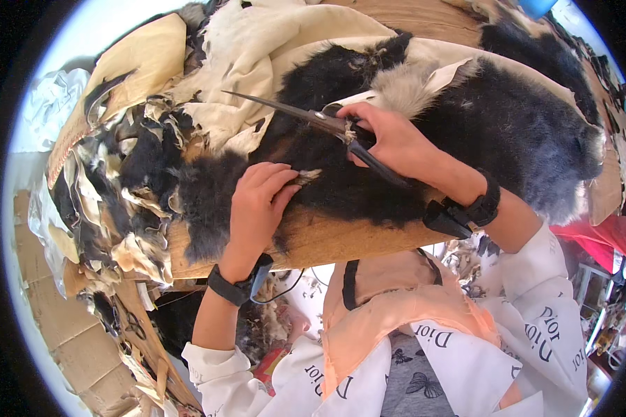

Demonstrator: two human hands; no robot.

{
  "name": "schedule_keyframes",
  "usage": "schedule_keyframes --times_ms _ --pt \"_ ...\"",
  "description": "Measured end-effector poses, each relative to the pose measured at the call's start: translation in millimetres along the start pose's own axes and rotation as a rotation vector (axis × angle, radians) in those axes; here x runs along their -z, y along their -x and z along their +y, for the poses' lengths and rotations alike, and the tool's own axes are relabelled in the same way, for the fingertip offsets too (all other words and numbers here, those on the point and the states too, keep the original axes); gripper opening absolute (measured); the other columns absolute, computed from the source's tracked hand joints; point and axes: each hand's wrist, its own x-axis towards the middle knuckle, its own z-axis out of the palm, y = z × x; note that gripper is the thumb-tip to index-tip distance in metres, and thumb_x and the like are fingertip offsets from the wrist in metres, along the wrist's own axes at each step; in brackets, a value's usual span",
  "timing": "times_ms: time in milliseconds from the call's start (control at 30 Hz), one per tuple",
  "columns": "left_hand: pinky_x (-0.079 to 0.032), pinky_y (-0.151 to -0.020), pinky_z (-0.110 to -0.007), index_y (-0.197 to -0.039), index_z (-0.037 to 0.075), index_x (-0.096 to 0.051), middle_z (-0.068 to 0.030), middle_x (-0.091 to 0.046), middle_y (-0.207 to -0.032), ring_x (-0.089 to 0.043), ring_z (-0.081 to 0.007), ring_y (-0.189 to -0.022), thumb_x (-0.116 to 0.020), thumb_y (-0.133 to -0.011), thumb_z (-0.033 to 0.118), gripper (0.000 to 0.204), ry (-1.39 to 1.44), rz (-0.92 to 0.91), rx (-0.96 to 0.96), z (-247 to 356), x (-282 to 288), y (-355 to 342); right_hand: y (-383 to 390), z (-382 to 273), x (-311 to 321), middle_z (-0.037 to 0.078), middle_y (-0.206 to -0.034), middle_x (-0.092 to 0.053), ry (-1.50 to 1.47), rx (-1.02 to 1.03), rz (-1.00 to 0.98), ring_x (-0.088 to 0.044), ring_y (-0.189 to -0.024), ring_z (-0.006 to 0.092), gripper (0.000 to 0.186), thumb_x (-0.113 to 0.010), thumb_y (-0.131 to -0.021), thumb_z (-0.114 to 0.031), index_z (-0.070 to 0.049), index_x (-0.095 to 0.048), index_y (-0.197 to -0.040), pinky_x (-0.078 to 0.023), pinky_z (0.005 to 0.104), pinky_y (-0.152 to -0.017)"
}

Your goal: The person trims the edges of a fur pelt using shears, then turns the pelt over to continue cutting along the perimeter. They move the pelt across the table to reach different sections while discarding the trimmed scraps.

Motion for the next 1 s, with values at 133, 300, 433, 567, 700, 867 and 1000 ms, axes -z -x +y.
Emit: schedule_keyframes --times_ms 133,300,433,567,700,867,1000 --pt "-0.047 -0.075 -0.034 -0.084 0.005 -0.063 -0.0075 -0.061 -0.090 -0.056 -0.0259 -0.087 -0.069 -0.063 0.003 0.022 0.080 -0.038 0.087 -19.7 1.5 13.0 0.3 -4.0 1.7 0.007 -0.081 -0.058 0.049 0.004 -0.044 -0.055 -0.075 0.0107 0.049 -0.063 -0.066 0.003 -0.001 -0.047 -0.112 -0.044 0.0245 -0.068" --pt "-0.045 -0.078 -0.034 -0.082 0.005 -0.062 -0.0070 -0.060 -0.096 -0.054 -0.0271 -0.091 -0.069 -0.062 0.001 0.022 0.073 -0.070 0.060 -22.0 5.0 19.2 5.7 -9.7 0.2 0.020 -0.084 -0.059 0.321 0.049 -0.029 -0.058 -0.082 0.0367 0.046 -0.068 -0.068 -0.010 -0.002 -0.047 -0.109 -0.046 0.0388 -0.069" --pt "-0.044 -0.078 -0.035 -0.081 0.003 -0.059 -0.0082 -0.059 -0.094 -0.053 -0.0291 -0.090 -0.070 -0.061 0.002 0.023 0.055 -0.076 -0.009 -21.1 6.6 18.6 7.2 -36.3 4.1 0.017 -0.080 -0.059 0.310 0.048 0.024 -0.059 -0.075 0.0339 0.047 -0.067 -0.068 -0.006 -0.008 -0.047 -0.110 -0.046 0.0379 -0.063" --pt "-0.043 -0.074 -0.037 -0.082 0.003 -0.054 -0.0111 -0.056 -0.087 -0.052 -0.0318 -0.085 -0.070 -0.060 0.001 0.028 0.127 -0.102 0.082 -22.8 8.0 9.3 14.0 -38.6 -2.1 0.013 -0.080 -0.059 0.251 0.141 -0.100 -0.059 -0.070 0.0298 0.046 -0.068 -0.065 -0.003 -0.009 -0.049 -0.107 -0.046 0.0350 -0.062" --pt "-0.041 -0.070 -0.041 -0.085 0.003 -0.050 -0.0153 -0.054 -0.083 -0.051 -0.0361 -0.083 -0.067 -0.061 -0.002 0.030 0.080 -0.265 0.137 -28.7 11.1 3.0 11.6 -48.8 -11.7 0.012 -0.080 -0.059 0.239 0.128 -0.020 -0.059 -0.069 0.0282 0.045 -0.068 -0.065 -0.002 -0.009 -0.050 -0.106 -0.046 0.0334 -0.060" --pt "-0.040 -0.069 -0.044 -0.086 0.001 -0.049 -0.0173 -0.054 -0.085 -0.050 -0.0390 -0.085 -0.058 -0.064 -0.008 0.026 -0.045 -0.246 0.034 -32.3 16.3 10.7 -4.0 -32.2 -29.5 0.014 -0.075 -0.057 0.334 0.341 -0.087 -0.057 -0.072 0.0326 0.043 -0.069 -0.064 -0.006 -0.009 -0.049 -0.102 -0.045 0.0383 -0.064" --pt "-0.040 -0.072 -0.044 -0.100 -0.001 -0.051 -0.0188 -0.053 -0.094 -0.049 -0.0379 -0.091 -0.052 -0.064 -0.011 0.037 -0.064 -0.129 0.062 -23.2 30.6 17.3 -10.8 -10.5 -44.9 0.017 -0.080 -0.059 0.223 0.145 -0.158 -0.057 -0.078 0.0360 0.041 -0.070 -0.066 -0.015 -0.009 -0.048 -0.100 -0.044 0.0408 -0.067"
